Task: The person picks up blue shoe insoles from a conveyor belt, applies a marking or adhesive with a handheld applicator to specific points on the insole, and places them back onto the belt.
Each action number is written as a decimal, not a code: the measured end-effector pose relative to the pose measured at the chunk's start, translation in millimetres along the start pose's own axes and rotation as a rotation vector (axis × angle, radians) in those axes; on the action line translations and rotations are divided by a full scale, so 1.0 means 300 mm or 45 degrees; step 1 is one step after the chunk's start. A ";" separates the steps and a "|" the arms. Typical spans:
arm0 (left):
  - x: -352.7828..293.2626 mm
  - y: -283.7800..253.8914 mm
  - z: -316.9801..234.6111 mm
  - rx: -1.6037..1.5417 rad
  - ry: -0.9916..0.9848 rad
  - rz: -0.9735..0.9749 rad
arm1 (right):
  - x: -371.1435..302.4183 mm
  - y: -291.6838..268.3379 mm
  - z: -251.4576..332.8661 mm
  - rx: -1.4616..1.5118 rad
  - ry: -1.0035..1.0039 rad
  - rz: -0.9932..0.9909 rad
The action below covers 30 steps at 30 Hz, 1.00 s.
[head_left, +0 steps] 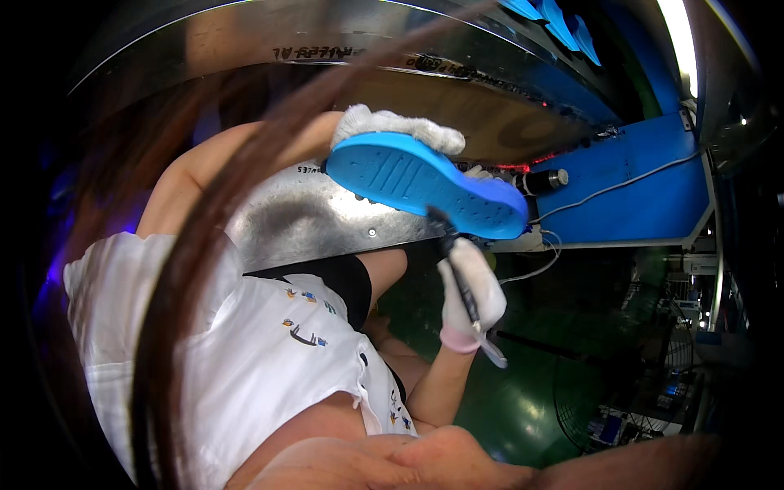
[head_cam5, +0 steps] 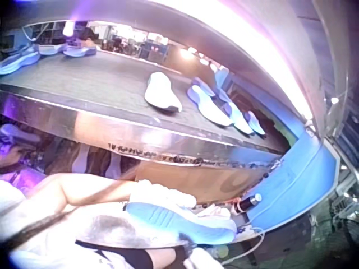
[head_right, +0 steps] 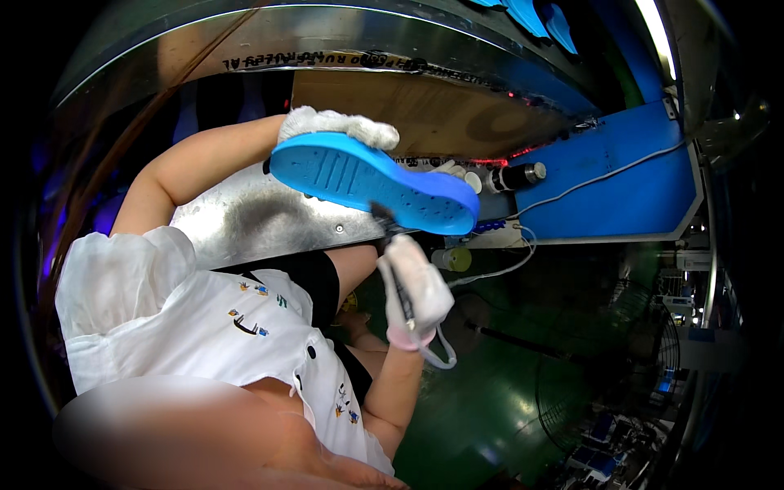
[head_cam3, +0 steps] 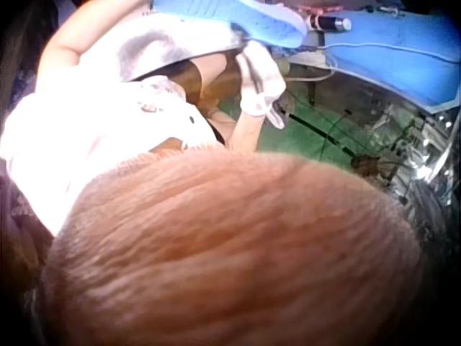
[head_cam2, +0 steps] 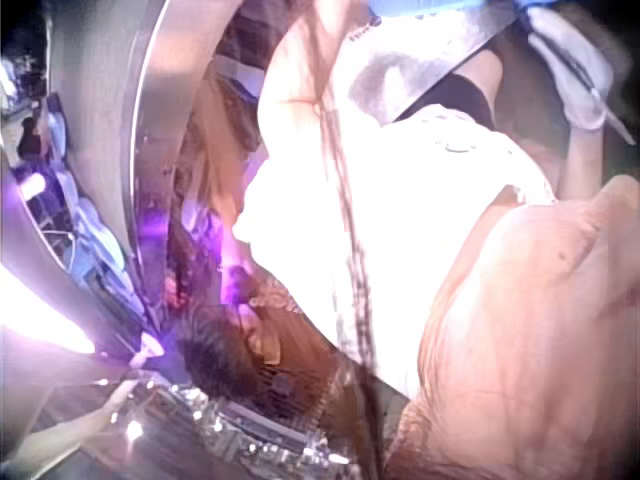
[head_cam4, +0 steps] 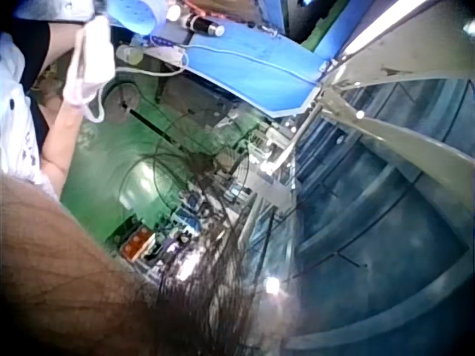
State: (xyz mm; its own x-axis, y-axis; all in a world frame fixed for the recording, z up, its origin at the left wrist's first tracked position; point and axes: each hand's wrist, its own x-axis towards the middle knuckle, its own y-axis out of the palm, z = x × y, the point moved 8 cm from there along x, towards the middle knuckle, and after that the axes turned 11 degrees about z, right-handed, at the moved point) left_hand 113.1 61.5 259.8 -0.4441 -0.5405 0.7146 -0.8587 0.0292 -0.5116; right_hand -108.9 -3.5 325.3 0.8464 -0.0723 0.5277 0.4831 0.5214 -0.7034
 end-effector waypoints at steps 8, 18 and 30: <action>-0.055 -0.018 -0.035 -0.367 -0.656 -0.373 | 0.010 -0.005 -0.063 0.094 -0.012 -0.084; 0.032 0.000 -0.338 -1.495 -0.693 -1.035 | -0.115 -0.028 -0.091 0.651 -0.023 -0.496; 0.032 -0.921 -0.543 -0.061 -1.107 -1.705 | -0.088 0.116 -0.114 0.891 0.167 -0.394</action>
State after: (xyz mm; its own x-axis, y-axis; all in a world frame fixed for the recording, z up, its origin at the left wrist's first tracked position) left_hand 304.4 185.1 485.6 0.8623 -0.4894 0.1300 -0.5059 -0.8224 0.2600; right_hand -106.8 -12.6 270.7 0.7368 -0.3796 0.5595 0.4846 0.8736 -0.0456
